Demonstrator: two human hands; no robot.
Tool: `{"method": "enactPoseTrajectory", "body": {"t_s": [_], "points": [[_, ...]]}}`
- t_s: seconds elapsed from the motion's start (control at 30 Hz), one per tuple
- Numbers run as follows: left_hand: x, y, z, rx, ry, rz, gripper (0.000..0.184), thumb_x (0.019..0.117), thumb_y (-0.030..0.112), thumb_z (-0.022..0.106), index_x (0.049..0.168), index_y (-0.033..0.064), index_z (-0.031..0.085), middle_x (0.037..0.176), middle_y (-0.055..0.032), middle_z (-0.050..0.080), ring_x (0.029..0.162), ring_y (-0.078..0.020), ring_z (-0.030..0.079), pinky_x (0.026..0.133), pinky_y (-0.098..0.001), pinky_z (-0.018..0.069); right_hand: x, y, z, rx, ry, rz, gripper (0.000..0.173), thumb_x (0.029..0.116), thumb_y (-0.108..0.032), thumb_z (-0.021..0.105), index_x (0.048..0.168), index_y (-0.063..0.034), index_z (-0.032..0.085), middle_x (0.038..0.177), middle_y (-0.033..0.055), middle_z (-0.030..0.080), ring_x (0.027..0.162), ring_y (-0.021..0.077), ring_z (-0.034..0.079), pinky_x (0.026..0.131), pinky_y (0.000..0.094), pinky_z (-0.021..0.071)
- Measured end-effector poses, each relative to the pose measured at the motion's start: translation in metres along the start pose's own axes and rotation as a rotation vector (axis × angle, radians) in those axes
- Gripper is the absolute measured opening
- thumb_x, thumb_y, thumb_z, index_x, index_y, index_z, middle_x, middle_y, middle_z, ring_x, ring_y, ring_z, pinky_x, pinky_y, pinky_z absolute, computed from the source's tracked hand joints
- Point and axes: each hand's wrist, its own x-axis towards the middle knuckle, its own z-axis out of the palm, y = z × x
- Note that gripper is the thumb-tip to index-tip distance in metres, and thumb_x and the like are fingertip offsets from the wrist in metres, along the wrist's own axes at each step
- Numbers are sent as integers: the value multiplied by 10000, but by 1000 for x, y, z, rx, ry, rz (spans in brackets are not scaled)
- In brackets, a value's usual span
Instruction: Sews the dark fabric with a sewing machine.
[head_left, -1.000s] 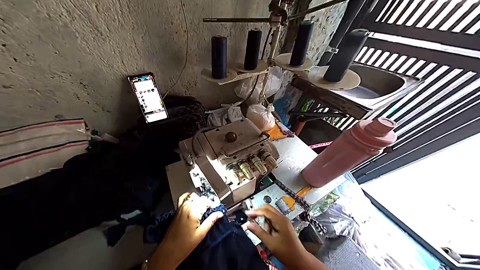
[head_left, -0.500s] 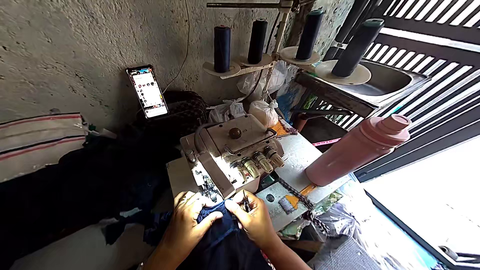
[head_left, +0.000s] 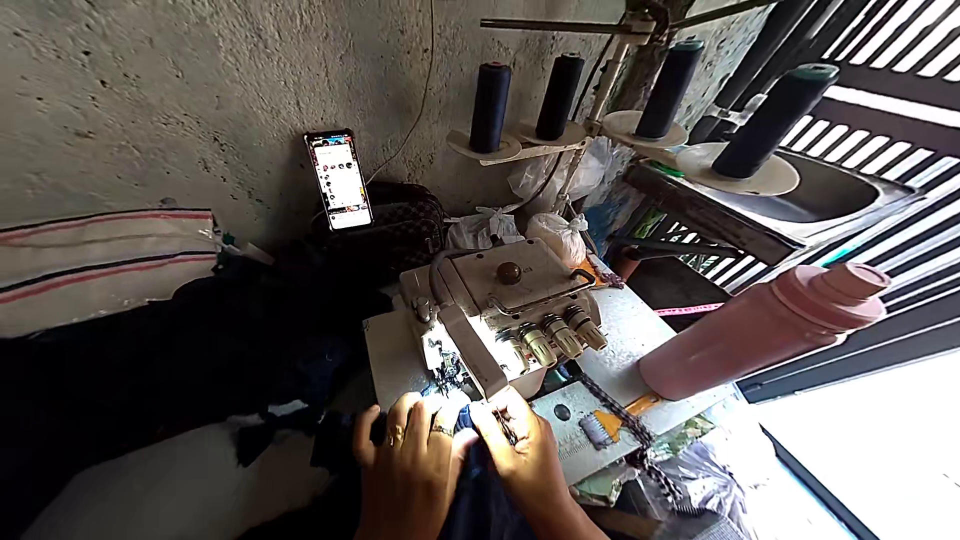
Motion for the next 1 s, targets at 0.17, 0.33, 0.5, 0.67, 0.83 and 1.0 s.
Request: {"method": "enactPoseTrajectory", "body": {"t_s": [0.17,0.33,0.5,0.67,0.83,1.0], "points": [[1,-3,-4,-39,-33,-23,462,917,599,554,857,159,681,848,-53,649,875,-259,612,860,-443,384,0,0,-1,-71,8,-94,163,958,-230,624,898,-79,642,733,-42,656,653,-50,596,603,109,481],[9,2,-3,-245,-109,62,234,917,298,563,734,168,628,773,-19,675,871,-215,662,899,-410,414,-1,1,-2,-38,-10,-73,139,950,-211,625,888,-86,624,711,-56,631,631,-62,572,594,102,469],[23,-14,-5,-614,-315,-34,238,895,226,679,1034,41,625,804,-62,664,653,-163,647,574,-286,543,-1,-1,-5,40,-9,-67,126,955,-180,635,894,-70,633,754,-49,649,676,-74,586,633,87,486],[36,-40,-12,-697,-599,-77,356,939,474,650,1084,171,769,980,2,750,863,-103,710,738,-324,574,-3,-3,-11,118,-92,-68,125,971,-174,636,904,-70,616,767,-56,637,678,-89,567,633,70,469],[38,-36,-12,-738,-627,28,399,990,447,590,995,53,652,935,-95,657,821,-175,655,688,-316,534,-5,-5,-13,82,-105,-112,143,984,-190,625,916,-72,581,711,-62,577,616,-95,506,586,56,422],[37,-35,-17,-657,-638,-125,372,937,423,659,1089,84,665,883,-55,691,751,-180,655,666,-363,537,-6,-4,-14,48,-25,-85,141,976,-193,623,893,-83,592,712,-69,600,628,-93,541,592,66,447]]}}
